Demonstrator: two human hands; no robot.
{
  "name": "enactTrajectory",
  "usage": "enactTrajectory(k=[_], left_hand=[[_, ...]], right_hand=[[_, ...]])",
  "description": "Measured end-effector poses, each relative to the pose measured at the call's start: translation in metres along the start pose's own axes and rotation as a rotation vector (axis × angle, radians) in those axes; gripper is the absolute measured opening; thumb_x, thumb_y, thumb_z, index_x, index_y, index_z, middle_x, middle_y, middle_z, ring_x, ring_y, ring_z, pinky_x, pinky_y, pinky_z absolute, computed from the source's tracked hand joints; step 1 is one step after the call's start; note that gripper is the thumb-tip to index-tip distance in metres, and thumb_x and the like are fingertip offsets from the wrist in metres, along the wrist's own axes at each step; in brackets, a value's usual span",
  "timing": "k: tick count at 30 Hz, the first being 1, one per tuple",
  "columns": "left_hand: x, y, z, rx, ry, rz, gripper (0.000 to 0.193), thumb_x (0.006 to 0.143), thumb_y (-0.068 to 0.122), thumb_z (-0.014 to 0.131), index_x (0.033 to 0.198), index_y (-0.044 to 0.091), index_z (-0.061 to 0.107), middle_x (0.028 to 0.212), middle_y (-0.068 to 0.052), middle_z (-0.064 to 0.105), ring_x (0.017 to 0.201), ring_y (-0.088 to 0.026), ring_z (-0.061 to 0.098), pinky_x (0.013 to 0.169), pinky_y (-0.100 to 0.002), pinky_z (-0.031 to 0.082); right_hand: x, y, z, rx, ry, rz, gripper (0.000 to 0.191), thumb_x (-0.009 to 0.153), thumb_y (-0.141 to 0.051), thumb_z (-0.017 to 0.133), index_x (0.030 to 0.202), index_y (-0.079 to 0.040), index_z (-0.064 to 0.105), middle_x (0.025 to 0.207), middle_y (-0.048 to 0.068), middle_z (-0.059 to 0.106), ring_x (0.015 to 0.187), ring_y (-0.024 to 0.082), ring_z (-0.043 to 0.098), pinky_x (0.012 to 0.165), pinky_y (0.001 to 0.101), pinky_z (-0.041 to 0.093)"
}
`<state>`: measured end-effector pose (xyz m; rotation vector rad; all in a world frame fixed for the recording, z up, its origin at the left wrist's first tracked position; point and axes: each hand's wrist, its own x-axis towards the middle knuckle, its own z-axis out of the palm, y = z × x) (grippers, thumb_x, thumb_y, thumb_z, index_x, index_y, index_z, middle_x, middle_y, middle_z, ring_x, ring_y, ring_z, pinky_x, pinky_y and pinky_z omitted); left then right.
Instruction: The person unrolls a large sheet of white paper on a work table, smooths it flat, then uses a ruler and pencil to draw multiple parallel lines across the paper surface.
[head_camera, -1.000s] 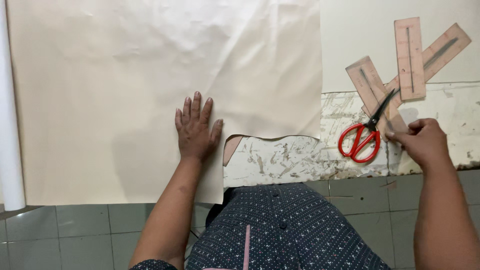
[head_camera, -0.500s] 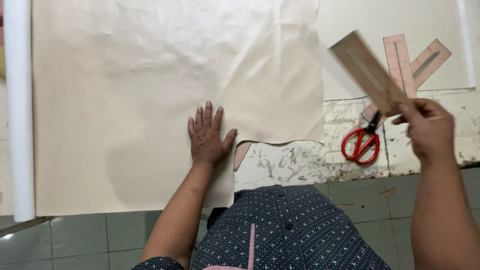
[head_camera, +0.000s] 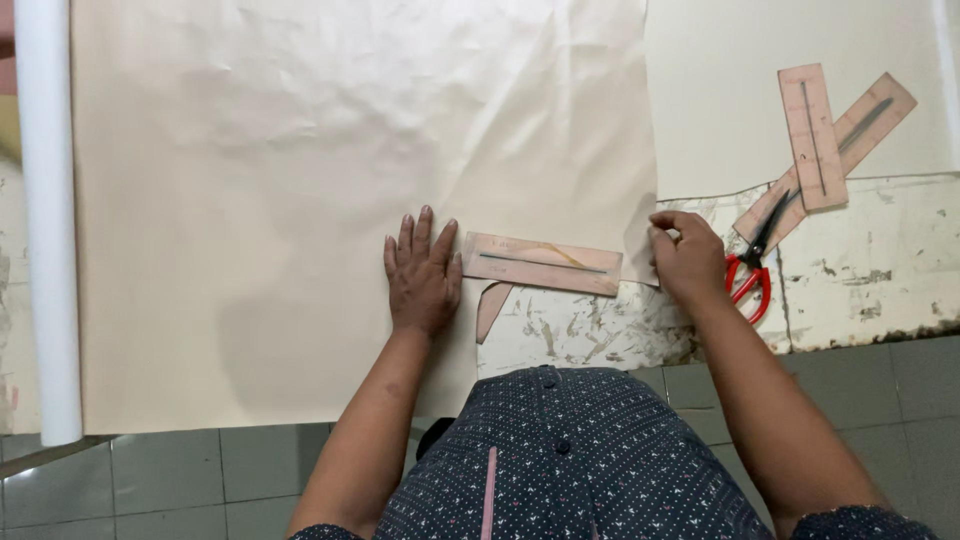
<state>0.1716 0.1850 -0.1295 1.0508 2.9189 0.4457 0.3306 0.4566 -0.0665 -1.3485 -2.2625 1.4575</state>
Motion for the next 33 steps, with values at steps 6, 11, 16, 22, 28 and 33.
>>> enactTrajectory(k=[6, 11, 16, 22, 28, 33], left_hand=[[0.003, 0.006, 0.003, 0.033, -0.005, -0.016, 0.054, 0.104, 0.042, 0.044, 0.157, 0.029, 0.043, 0.17, -0.006, 0.024, 0.156, -0.03, 0.016, 0.125, -0.052, 0.006], [0.009, 0.009, 0.0, 0.031, -0.082, -0.079, 0.057, 0.103, 0.047, 0.043, 0.158, 0.031, 0.041, 0.17, -0.004, 0.026, 0.157, -0.027, 0.017, 0.127, -0.052, 0.006], [0.022, 0.005, -0.003, 0.065, -0.087, -0.041, 0.063, 0.102, 0.051, 0.041, 0.161, 0.028, 0.035, 0.17, -0.008, 0.02, 0.157, -0.031, 0.011, 0.123, -0.059, 0.0], [0.026, 0.001, -0.001, 0.078, -0.157, -0.082, 0.063, 0.103, 0.054, 0.035, 0.162, 0.031, 0.029, 0.172, -0.003, 0.01, 0.158, -0.028, 0.005, 0.122, -0.062, -0.004], [0.023, -0.003, 0.004, 0.097, -0.134, -0.07, 0.062, 0.103, 0.056, 0.036, 0.162, 0.036, 0.03, 0.173, -0.001, 0.012, 0.159, -0.026, 0.005, 0.122, -0.063, -0.005], [0.023, -0.007, 0.008, 0.052, -0.157, -0.069, 0.062, 0.102, 0.054, 0.042, 0.16, 0.036, 0.031, 0.172, -0.003, 0.012, 0.159, -0.028, 0.005, 0.121, -0.065, -0.005]], right_hand=[[0.013, -0.016, 0.006, 0.076, 0.021, 0.117, 0.047, 0.086, -0.017, 0.078, 0.124, 0.003, 0.059, 0.095, 0.013, 0.072, 0.069, 0.018, 0.068, 0.058, 0.0307, 0.055], [0.02, -0.015, 0.002, 0.09, -0.2, 0.217, 0.046, 0.081, -0.024, 0.079, 0.116, 0.004, 0.069, 0.095, 0.015, 0.076, 0.074, 0.019, 0.072, 0.065, 0.0304, 0.059], [0.024, 0.001, -0.014, -0.222, -0.199, 0.215, 0.042, 0.086, -0.033, 0.077, 0.111, 0.0, 0.075, 0.09, 0.016, 0.076, 0.073, 0.022, 0.07, 0.066, 0.0356, 0.056], [0.027, 0.013, -0.016, -0.167, -0.103, 0.18, 0.037, 0.085, -0.031, 0.079, 0.102, 0.002, 0.077, 0.083, 0.015, 0.075, 0.066, 0.022, 0.069, 0.062, 0.0353, 0.055], [0.028, 0.015, -0.016, -0.108, -0.086, 0.182, 0.035, 0.084, -0.029, 0.08, 0.1, 0.002, 0.077, 0.081, 0.014, 0.075, 0.065, 0.019, 0.067, 0.059, 0.0337, 0.054], [0.026, 0.022, -0.022, -0.076, -0.149, 0.202, 0.039, 0.084, -0.027, 0.081, 0.107, 0.003, 0.074, 0.088, 0.013, 0.075, 0.071, 0.02, 0.066, 0.063, 0.0348, 0.052]])
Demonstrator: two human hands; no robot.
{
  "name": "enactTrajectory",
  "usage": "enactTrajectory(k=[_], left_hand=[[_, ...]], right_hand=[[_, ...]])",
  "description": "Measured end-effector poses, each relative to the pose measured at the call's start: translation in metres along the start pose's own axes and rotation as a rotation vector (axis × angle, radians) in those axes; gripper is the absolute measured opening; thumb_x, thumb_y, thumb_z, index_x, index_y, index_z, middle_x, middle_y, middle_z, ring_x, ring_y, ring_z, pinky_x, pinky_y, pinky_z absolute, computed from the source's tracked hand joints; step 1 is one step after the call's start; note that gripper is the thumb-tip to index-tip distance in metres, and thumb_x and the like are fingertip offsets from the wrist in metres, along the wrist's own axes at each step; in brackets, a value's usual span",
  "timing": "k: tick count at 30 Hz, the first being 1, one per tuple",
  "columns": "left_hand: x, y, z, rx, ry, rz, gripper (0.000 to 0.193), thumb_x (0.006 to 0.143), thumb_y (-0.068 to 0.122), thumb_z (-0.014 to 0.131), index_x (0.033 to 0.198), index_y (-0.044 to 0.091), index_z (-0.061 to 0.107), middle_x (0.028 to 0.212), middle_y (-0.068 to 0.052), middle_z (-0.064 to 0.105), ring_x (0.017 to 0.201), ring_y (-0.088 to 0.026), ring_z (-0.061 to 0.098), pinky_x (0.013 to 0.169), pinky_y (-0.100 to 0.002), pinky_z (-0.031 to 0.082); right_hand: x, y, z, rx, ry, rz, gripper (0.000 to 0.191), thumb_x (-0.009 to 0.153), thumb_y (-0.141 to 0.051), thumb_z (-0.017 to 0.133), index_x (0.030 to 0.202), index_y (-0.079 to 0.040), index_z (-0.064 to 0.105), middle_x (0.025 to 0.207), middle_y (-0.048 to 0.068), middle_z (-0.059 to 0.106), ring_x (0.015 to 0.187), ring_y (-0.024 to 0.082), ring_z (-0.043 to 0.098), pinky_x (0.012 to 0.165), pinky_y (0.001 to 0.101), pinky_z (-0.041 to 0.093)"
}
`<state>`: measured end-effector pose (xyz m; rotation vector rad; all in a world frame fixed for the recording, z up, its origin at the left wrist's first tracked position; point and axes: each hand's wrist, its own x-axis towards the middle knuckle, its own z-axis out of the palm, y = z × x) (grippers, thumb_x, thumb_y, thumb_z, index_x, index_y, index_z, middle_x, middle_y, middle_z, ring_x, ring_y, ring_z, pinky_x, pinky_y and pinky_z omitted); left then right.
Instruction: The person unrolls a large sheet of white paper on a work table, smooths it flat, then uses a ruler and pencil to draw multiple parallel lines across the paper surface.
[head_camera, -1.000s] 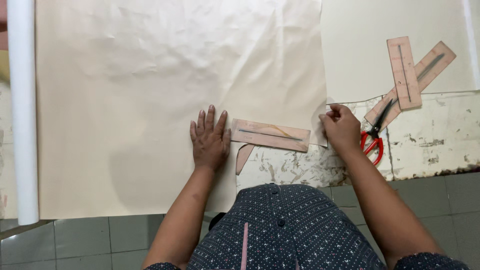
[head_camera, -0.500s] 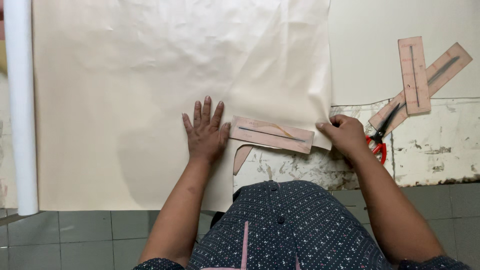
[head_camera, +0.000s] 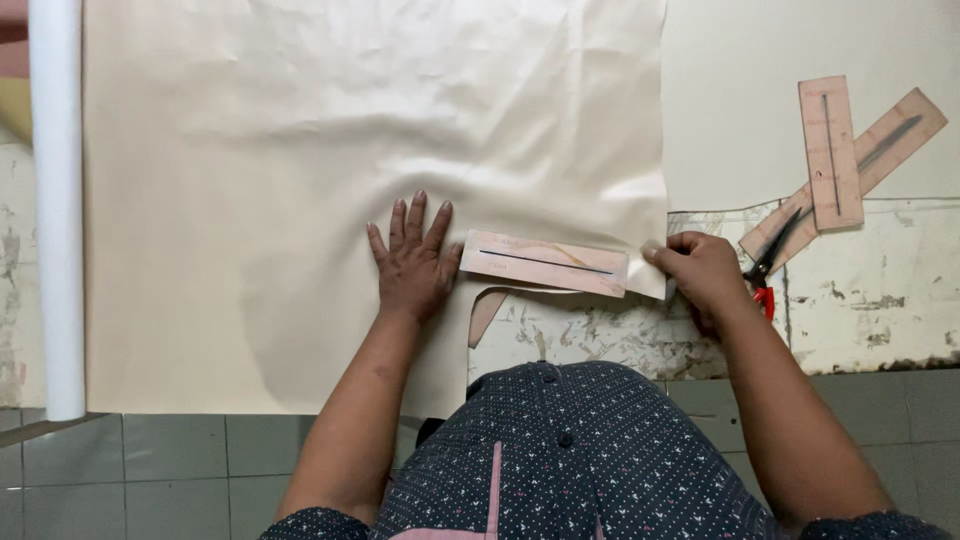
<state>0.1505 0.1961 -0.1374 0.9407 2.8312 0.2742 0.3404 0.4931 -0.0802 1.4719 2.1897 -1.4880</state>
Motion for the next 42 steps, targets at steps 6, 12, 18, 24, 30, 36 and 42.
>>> enactTrajectory(k=[6, 12, 18, 24, 30, 36, 42], left_hand=[[-0.021, 0.0, 0.015, -0.021, 0.074, 0.059, 0.047, 0.103, 0.044, 0.056, 0.148, 0.031, 0.052, 0.17, -0.008, 0.022, 0.16, -0.032, 0.006, 0.123, -0.067, -0.004], [-0.057, 0.023, 0.039, -0.121, 0.138, 0.1, 0.043, 0.1, 0.042, 0.06, 0.141, 0.03, 0.061, 0.166, -0.012, 0.025, 0.157, -0.037, 0.007, 0.122, -0.066, -0.004], [-0.056, 0.027, 0.042, -0.185, 0.165, 0.084, 0.05, 0.099, 0.045, 0.061, 0.145, 0.024, 0.061, 0.167, -0.016, 0.023, 0.157, -0.038, 0.008, 0.123, -0.063, -0.002], [-0.044, 0.025, 0.025, -0.253, 0.098, 0.111, 0.034, 0.095, 0.036, 0.066, 0.128, 0.026, 0.07, 0.164, -0.013, 0.031, 0.156, -0.033, 0.018, 0.121, -0.064, -0.001], [-0.037, 0.02, 0.02, -0.402, 0.135, 0.13, 0.031, 0.099, 0.022, 0.064, 0.129, 0.025, 0.071, 0.164, -0.013, 0.037, 0.156, -0.03, 0.026, 0.124, -0.063, 0.002], [-0.036, 0.018, 0.021, -0.404, 0.135, 0.113, 0.036, 0.099, 0.018, 0.062, 0.133, 0.029, 0.069, 0.165, -0.009, 0.039, 0.158, -0.029, 0.027, 0.126, -0.061, 0.003], [-0.035, 0.022, 0.019, -0.35, 0.114, 0.136, 0.033, 0.099, 0.026, 0.066, 0.13, 0.032, 0.071, 0.163, -0.009, 0.038, 0.156, -0.029, 0.022, 0.124, -0.061, 0.0]], right_hand=[[-0.016, 0.026, 0.009, -0.361, 0.241, -0.377, 0.04, 0.091, -0.033, 0.078, 0.117, -0.003, 0.07, 0.111, 0.01, 0.067, 0.093, 0.022, 0.067, 0.079, 0.0372, 0.054], [-0.029, 0.043, 0.019, -0.391, 0.094, -0.373, 0.045, 0.087, -0.039, 0.075, 0.124, -0.014, 0.073, 0.112, 0.008, 0.063, 0.096, 0.022, 0.065, 0.082, 0.0372, 0.054], [-0.033, 0.058, 0.016, -0.307, 0.237, -0.517, 0.047, 0.089, -0.033, 0.079, 0.128, -0.007, 0.069, 0.115, 0.01, 0.063, 0.1, 0.023, 0.065, 0.088, 0.0373, 0.053], [-0.046, 0.06, 0.028, -0.276, 0.295, -0.47, 0.036, 0.092, -0.029, 0.077, 0.123, -0.01, 0.075, 0.106, 0.009, 0.066, 0.091, 0.021, 0.068, 0.082, 0.0343, 0.055], [-0.051, 0.059, 0.036, -0.215, 0.329, -0.475, 0.034, 0.094, -0.029, 0.078, 0.121, -0.009, 0.075, 0.104, 0.009, 0.066, 0.089, 0.019, 0.067, 0.079, 0.0338, 0.055], [-0.05, 0.058, 0.04, -0.187, 0.344, -0.499, 0.033, 0.093, -0.028, 0.08, 0.119, -0.008, 0.075, 0.104, 0.009, 0.066, 0.089, 0.019, 0.067, 0.078, 0.0338, 0.055], [-0.051, 0.057, 0.037, -0.216, 0.289, -0.429, 0.033, 0.096, -0.028, 0.076, 0.124, -0.012, 0.076, 0.103, 0.01, 0.064, 0.089, 0.021, 0.066, 0.078, 0.0344, 0.054]])
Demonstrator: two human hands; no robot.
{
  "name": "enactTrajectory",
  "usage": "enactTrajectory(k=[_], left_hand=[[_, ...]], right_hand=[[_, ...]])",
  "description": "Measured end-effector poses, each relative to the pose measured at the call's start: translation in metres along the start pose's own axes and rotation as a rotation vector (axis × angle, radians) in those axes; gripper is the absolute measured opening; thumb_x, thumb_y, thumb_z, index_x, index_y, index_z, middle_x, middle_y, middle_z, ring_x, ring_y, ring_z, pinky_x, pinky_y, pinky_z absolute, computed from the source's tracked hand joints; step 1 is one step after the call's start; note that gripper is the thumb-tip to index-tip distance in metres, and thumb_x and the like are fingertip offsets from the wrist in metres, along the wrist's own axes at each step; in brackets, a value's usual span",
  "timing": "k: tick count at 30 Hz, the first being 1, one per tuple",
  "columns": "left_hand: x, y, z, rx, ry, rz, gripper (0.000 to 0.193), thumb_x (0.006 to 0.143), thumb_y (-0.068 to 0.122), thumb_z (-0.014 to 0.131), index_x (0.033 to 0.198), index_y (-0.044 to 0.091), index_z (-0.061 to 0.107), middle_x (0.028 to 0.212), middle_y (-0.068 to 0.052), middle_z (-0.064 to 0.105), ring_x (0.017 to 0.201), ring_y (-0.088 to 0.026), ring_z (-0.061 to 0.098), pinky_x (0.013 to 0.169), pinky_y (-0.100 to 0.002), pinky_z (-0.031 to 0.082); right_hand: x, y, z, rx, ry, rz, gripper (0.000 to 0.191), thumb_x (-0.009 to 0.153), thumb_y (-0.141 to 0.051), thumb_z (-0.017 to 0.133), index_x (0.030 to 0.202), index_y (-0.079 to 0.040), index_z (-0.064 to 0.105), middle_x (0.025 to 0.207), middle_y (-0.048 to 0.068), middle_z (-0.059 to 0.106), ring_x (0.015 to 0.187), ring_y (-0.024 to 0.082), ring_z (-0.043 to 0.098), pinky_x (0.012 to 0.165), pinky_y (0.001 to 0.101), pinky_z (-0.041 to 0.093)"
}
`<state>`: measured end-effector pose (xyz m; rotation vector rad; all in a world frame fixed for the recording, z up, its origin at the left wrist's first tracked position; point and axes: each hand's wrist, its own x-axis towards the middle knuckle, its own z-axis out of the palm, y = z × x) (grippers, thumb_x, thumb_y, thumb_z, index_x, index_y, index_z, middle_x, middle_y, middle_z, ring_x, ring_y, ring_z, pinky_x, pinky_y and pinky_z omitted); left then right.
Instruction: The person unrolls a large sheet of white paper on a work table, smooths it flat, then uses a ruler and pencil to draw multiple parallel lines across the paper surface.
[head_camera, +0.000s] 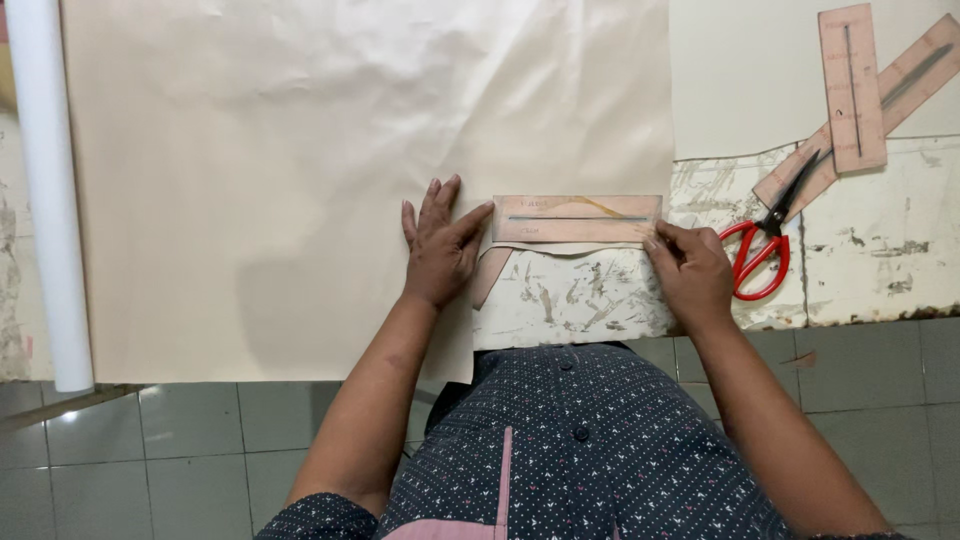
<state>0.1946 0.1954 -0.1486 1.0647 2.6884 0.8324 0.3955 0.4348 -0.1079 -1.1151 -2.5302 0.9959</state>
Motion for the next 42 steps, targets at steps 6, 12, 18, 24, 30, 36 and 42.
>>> enactTrajectory(k=[6, 12, 18, 24, 30, 36, 42], left_hand=[[-0.002, -0.002, -0.001, -0.007, -0.001, 0.006, 0.038, 0.094, 0.03, 0.068, 0.132, 0.029, 0.07, 0.163, -0.009, 0.037, 0.156, -0.029, 0.022, 0.124, -0.062, 0.0], [-0.003, -0.004, 0.0, -0.017, 0.004, 0.002, 0.033, 0.096, 0.029, 0.067, 0.129, 0.03, 0.073, 0.164, -0.009, 0.039, 0.157, -0.029, 0.022, 0.125, -0.061, 0.0], [-0.003, -0.003, -0.001, -0.009, 0.008, 0.008, 0.031, 0.097, 0.029, 0.066, 0.127, 0.032, 0.075, 0.164, -0.009, 0.039, 0.157, -0.029, 0.022, 0.125, -0.06, 0.0], [-0.004, -0.004, -0.003, -0.002, -0.004, 0.003, 0.036, 0.091, 0.036, 0.071, 0.126, 0.032, 0.074, 0.163, -0.009, 0.039, 0.156, -0.03, 0.022, 0.124, -0.06, 0.0], [-0.004, -0.006, -0.001, 0.011, -0.015, -0.006, 0.036, 0.091, 0.039, 0.072, 0.127, 0.033, 0.074, 0.163, -0.008, 0.038, 0.156, -0.03, 0.022, 0.125, -0.06, -0.001], [-0.007, -0.01, 0.001, 0.024, -0.023, -0.008, 0.036, 0.091, 0.038, 0.072, 0.127, 0.033, 0.074, 0.163, -0.009, 0.038, 0.156, -0.03, 0.021, 0.124, -0.059, -0.001], [-0.009, -0.013, 0.003, 0.004, -0.021, 0.0, 0.036, 0.092, 0.038, 0.071, 0.128, 0.033, 0.074, 0.164, -0.009, 0.037, 0.156, -0.03, 0.021, 0.124, -0.059, -0.001]], right_hand=[[-0.002, 0.006, -0.001, 0.078, 0.032, -0.065, 0.034, 0.097, -0.017, 0.067, 0.13, -0.007, 0.07, 0.112, 0.011, 0.065, 0.098, 0.022, 0.066, 0.088, 0.0346, 0.053], [-0.015, 0.009, 0.001, 0.118, 0.024, -0.016, 0.031, 0.097, -0.015, 0.068, 0.127, -0.011, 0.074, 0.113, 0.011, 0.063, 0.099, 0.021, 0.066, 0.088, 0.0328, 0.053], [-0.016, 0.004, 0.0, 0.121, 0.021, 0.001, 0.033, 0.095, -0.016, 0.071, 0.128, -0.011, 0.073, 0.114, 0.01, 0.062, 0.098, 0.02, 0.066, 0.087, 0.0323, 0.054], [-0.016, 0.007, 0.002, 0.096, 0.026, 0.003, 0.035, 0.095, -0.017, 0.071, 0.129, -0.01, 0.071, 0.115, 0.011, 0.062, 0.102, 0.021, 0.067, 0.09, 0.034, 0.054], [-0.017, 0.015, 0.004, 0.113, 0.017, 0.006, 0.033, 0.096, -0.017, 0.07, 0.128, -0.009, 0.071, 0.116, 0.011, 0.062, 0.104, 0.021, 0.067, 0.092, 0.0343, 0.054], [-0.019, 0.025, 0.007, 0.1, 0.018, 0.003, 0.034, 0.095, -0.019, 0.071, 0.128, -0.01, 0.072, 0.113, 0.011, 0.063, 0.102, 0.021, 0.067, 0.091, 0.0343, 0.054], [-0.021, 0.037, 0.012, 0.117, 0.023, 0.003, 0.033, 0.096, -0.02, 0.071, 0.127, -0.011, 0.072, 0.112, 0.009, 0.062, 0.1, 0.02, 0.066, 0.09, 0.0331, 0.053]])
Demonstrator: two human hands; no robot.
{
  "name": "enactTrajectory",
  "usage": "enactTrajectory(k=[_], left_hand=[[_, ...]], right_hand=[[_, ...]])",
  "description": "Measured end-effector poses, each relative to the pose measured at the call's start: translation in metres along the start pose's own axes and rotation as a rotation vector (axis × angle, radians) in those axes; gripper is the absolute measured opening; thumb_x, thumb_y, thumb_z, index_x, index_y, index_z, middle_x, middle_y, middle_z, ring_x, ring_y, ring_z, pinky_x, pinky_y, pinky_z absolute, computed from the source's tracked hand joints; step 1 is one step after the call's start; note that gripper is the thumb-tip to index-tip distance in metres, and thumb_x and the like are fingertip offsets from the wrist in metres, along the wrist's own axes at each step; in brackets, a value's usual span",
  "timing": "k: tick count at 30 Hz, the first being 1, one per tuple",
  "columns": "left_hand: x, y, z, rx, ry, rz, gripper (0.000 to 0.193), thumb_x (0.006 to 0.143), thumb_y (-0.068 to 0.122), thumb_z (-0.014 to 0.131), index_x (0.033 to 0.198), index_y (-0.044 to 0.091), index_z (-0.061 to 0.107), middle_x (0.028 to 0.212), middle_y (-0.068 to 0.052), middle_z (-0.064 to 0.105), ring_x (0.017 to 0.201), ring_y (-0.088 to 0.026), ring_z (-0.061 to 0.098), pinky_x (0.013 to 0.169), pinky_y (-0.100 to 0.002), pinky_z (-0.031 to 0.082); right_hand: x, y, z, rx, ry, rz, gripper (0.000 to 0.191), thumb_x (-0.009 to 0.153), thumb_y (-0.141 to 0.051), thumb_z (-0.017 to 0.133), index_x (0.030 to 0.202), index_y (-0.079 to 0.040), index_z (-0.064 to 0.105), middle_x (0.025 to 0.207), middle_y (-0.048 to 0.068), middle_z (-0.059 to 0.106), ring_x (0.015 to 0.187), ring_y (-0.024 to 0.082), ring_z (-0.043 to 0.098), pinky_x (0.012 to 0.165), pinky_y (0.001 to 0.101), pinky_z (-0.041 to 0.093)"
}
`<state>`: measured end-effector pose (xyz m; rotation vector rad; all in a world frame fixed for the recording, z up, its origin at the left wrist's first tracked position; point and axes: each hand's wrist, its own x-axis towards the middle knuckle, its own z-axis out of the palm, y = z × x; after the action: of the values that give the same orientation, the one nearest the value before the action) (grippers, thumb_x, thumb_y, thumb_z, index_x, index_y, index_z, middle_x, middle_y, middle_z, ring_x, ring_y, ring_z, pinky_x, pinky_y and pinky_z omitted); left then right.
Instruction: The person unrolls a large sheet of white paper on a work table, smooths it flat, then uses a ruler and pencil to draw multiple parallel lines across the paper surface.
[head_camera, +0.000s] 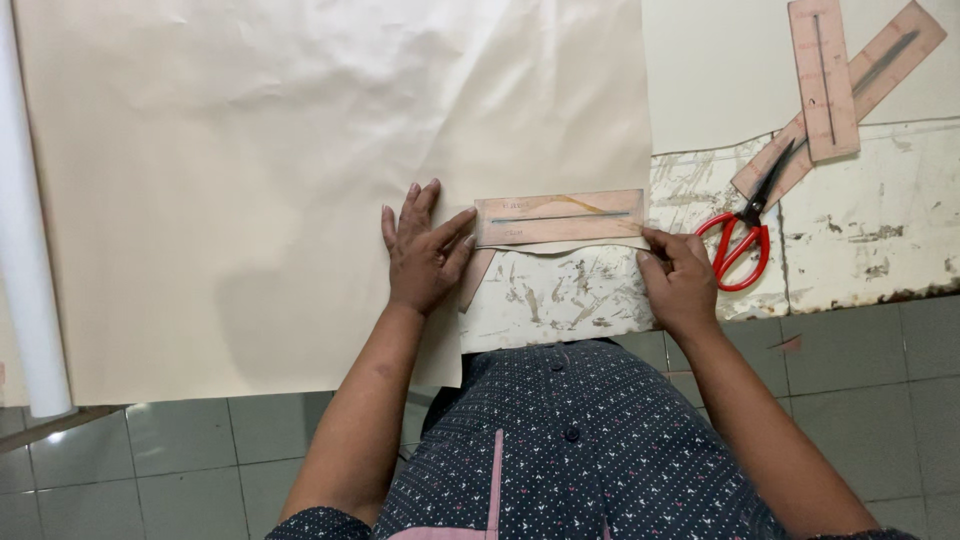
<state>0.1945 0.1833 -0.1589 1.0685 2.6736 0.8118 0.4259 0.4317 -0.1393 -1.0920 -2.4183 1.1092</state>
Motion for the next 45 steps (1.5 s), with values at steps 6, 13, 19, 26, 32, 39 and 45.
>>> enactTrajectory(k=[6, 13, 19, 26, 32, 39, 45], left_hand=[[0.0, 0.0, 0.001, -0.005, 0.003, 0.004, 0.035, 0.092, 0.038, 0.071, 0.127, 0.033, 0.075, 0.164, -0.009, 0.037, 0.157, -0.03, 0.02, 0.124, -0.059, -0.002], [-0.001, 0.001, 0.002, 0.001, 0.007, 0.007, 0.034, 0.093, 0.038, 0.07, 0.126, 0.034, 0.075, 0.164, -0.008, 0.038, 0.157, -0.029, 0.021, 0.125, -0.06, -0.002], [0.0, 0.0, 0.003, 0.024, 0.004, 0.012, 0.037, 0.089, 0.044, 0.073, 0.126, 0.035, 0.074, 0.163, -0.007, 0.037, 0.156, -0.03, 0.021, 0.124, -0.059, -0.002], [0.0, -0.001, 0.005, 0.03, -0.002, -0.002, 0.04, 0.088, 0.047, 0.074, 0.125, 0.035, 0.075, 0.164, -0.007, 0.037, 0.156, -0.03, 0.022, 0.125, -0.059, -0.001], [0.002, 0.004, 0.001, 0.049, -0.001, -0.002, 0.04, 0.087, 0.048, 0.075, 0.125, 0.035, 0.074, 0.163, -0.007, 0.038, 0.156, -0.03, 0.021, 0.125, -0.059, -0.001], [0.002, 0.014, 0.02, 0.142, -0.062, 0.143, 0.033, 0.091, 0.018, 0.068, 0.122, 0.028, 0.074, 0.157, -0.008, 0.049, 0.149, -0.028, 0.035, 0.123, -0.053, 0.011], [0.002, 0.072, 0.073, 0.231, -0.225, 0.48, 0.039, 0.109, 0.021, 0.049, 0.143, 0.002, 0.057, 0.16, -0.015, 0.045, 0.149, -0.028, 0.039, 0.131, -0.045, 0.026]], right_hand=[[0.001, 0.005, 0.0, -0.014, -0.009, 0.023, 0.032, 0.095, -0.02, 0.071, 0.126, -0.011, 0.073, 0.112, 0.009, 0.062, 0.099, 0.02, 0.066, 0.089, 0.0333, 0.053], [0.0, 0.002, 0.0, -0.002, -0.003, 0.026, 0.031, 0.096, -0.02, 0.071, 0.125, -0.01, 0.073, 0.114, 0.009, 0.062, 0.101, 0.02, 0.066, 0.09, 0.0324, 0.053], [0.002, 0.0, -0.001, 0.005, -0.025, 0.065, 0.031, 0.096, -0.019, 0.071, 0.126, -0.01, 0.073, 0.114, 0.009, 0.061, 0.101, 0.019, 0.066, 0.09, 0.0317, 0.053], [0.001, 0.002, 0.0, 0.009, 0.005, 0.004, 0.031, 0.096, -0.018, 0.071, 0.126, -0.01, 0.073, 0.112, 0.008, 0.062, 0.1, 0.018, 0.066, 0.088, 0.031, 0.053], [0.002, 0.001, 0.0, 0.002, -0.002, 0.004, 0.031, 0.096, -0.019, 0.071, 0.125, -0.01, 0.074, 0.113, 0.008, 0.062, 0.096, 0.018, 0.066, 0.085, 0.0313, 0.054], [0.005, -0.004, 0.0, -0.104, -0.015, -0.088, 0.028, 0.097, -0.019, 0.07, 0.122, -0.008, 0.073, 0.111, 0.01, 0.063, 0.095, 0.022, 0.067, 0.084, 0.0338, 0.054], [0.007, -0.01, -0.001, -0.202, -0.042, -0.07, 0.027, 0.097, -0.021, 0.071, 0.121, -0.008, 0.073, 0.11, 0.01, 0.063, 0.093, 0.024, 0.067, 0.082, 0.0354, 0.054]])
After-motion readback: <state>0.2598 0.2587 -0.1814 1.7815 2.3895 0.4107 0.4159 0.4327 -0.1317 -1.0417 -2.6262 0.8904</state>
